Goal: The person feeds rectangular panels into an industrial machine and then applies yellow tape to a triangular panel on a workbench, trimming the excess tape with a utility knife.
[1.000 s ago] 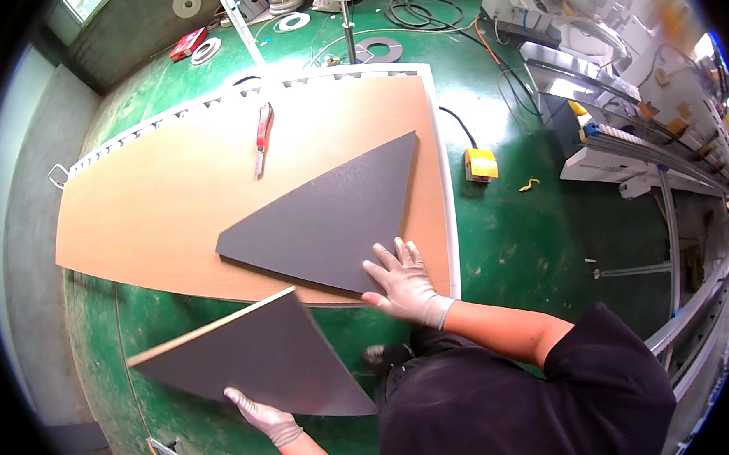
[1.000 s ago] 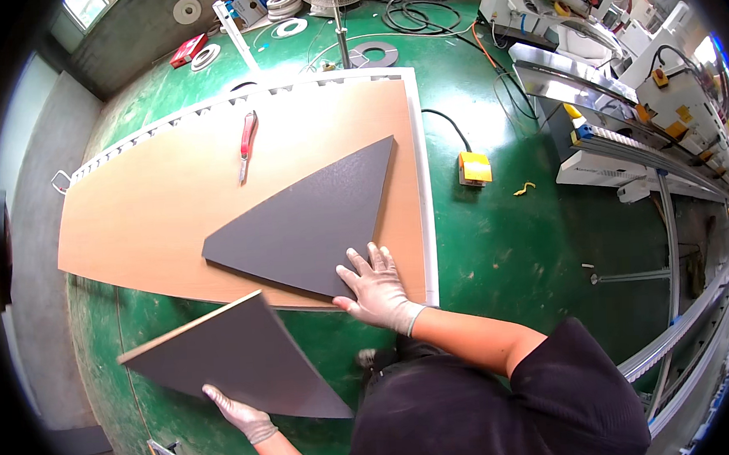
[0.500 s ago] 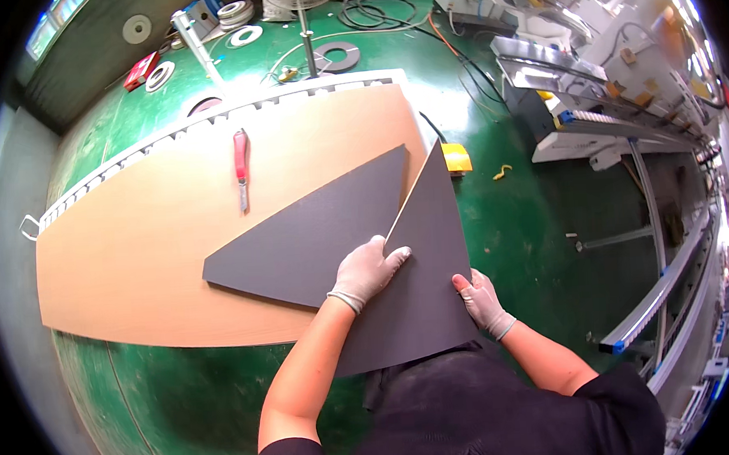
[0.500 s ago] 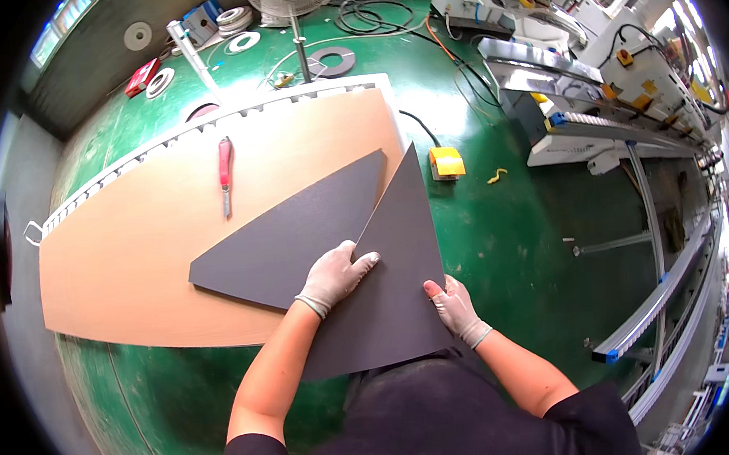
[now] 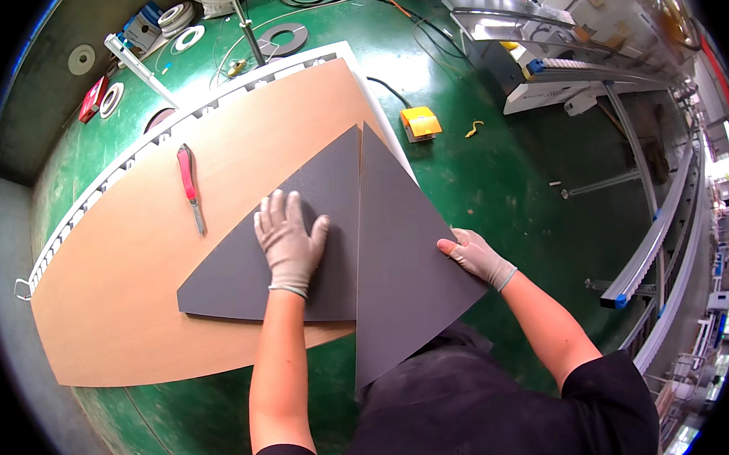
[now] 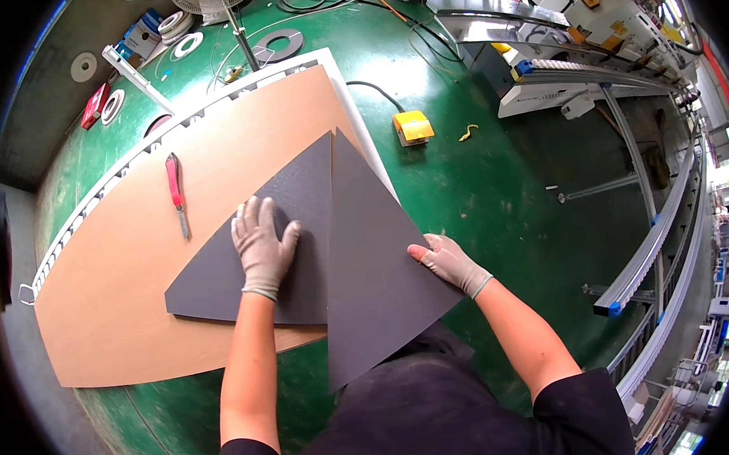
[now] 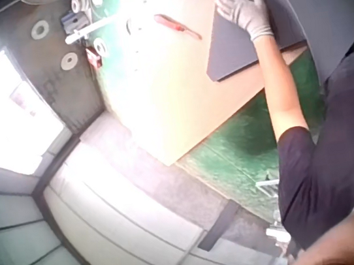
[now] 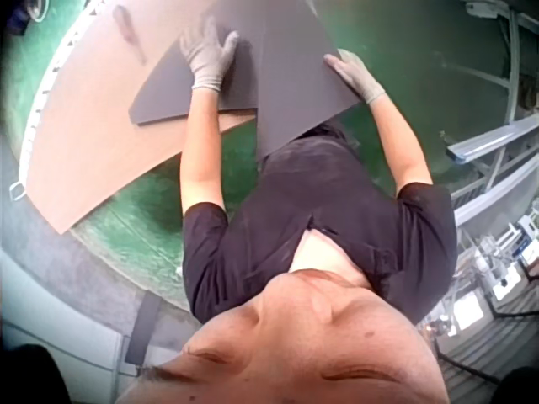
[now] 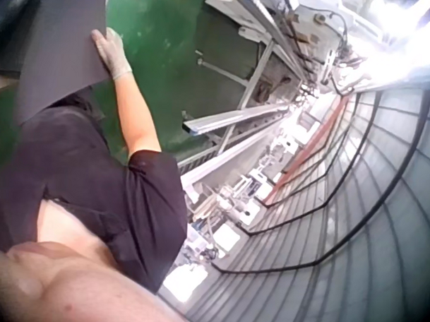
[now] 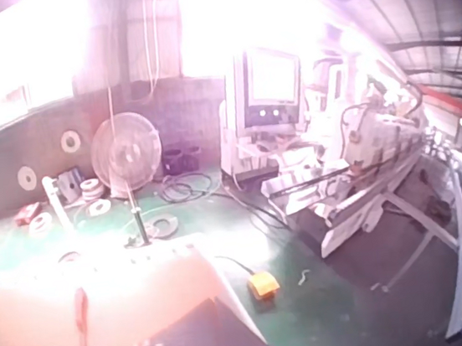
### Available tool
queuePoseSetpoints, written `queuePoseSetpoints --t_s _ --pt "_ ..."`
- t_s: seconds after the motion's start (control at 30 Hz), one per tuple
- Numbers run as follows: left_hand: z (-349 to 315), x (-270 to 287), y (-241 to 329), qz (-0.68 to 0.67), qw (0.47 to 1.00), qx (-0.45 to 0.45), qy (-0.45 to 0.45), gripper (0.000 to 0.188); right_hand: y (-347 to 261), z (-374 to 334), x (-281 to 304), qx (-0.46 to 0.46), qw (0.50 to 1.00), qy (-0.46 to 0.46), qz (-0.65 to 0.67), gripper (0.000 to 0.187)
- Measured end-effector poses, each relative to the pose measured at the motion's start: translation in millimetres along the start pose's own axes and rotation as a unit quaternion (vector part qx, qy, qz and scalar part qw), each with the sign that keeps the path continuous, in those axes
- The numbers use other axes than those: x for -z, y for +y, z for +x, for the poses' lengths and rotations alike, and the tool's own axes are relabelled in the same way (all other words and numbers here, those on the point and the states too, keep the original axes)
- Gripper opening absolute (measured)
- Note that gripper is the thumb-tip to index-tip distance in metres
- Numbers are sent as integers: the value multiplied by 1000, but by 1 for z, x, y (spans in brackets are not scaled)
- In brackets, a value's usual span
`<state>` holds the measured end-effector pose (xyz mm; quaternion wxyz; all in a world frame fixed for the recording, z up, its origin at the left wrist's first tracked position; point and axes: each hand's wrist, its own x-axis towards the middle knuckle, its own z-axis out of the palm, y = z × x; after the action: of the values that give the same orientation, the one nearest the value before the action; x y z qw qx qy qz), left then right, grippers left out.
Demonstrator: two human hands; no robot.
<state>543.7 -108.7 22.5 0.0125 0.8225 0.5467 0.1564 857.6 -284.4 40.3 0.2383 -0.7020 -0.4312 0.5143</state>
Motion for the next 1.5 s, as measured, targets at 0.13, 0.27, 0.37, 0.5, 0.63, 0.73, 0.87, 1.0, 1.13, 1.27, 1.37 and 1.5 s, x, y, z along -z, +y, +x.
queuePoseSetpoints --t_s 0.13,0.27,0.37,0.5,0.63,0.73,0.87,1.0,1.13,1.27,1.37,1.5 --pt "9 -3 -13 27 995 20 -91 81 13 9 8 7 1000 -21 11 62" --pt "19 2 -17 32 993 -1 -111 83 15 11 12 -7 996 -45 74 64" --pt "25 5 -31 40 992 -24 -118 84 16 15 10 -21 995 -59 76 64" --pt "32 4 -43 18 996 -47 -80 82 10 18 -9 -11 999 -8 46 66" --pt "34 4 -44 8 998 -41 -54 82 -8 11 -25 -22 987 49 -151 75" --pt "37 4 -42 3 998 -44 -51 81 -2 7 -28 -3 981 56 -184 85" --pt "37 5 -42 -5 997 -40 -63 81 -10 -1 -23 -49 984 19 -171 89" --pt "39 8 -42 -14 997 -37 -71 81 -7 -2 -18 -47 993 -3 -109 92" --pt "40 8 -46 -17 996 -45 -71 81 10 -2 -22 2 997 11 -73 94" --pt "42 7 -44 -18 996 -51 -73 81 17 1 -23 25 998 18 -48 93" --pt "42 11 -44 -19 995 -36 -91 82 10 -2 -26 10 999 10 -48 92" --pt "43 8 -45 -17 997 -40 -71 81 -7 0 -20 -41 997 -19 -67 92"
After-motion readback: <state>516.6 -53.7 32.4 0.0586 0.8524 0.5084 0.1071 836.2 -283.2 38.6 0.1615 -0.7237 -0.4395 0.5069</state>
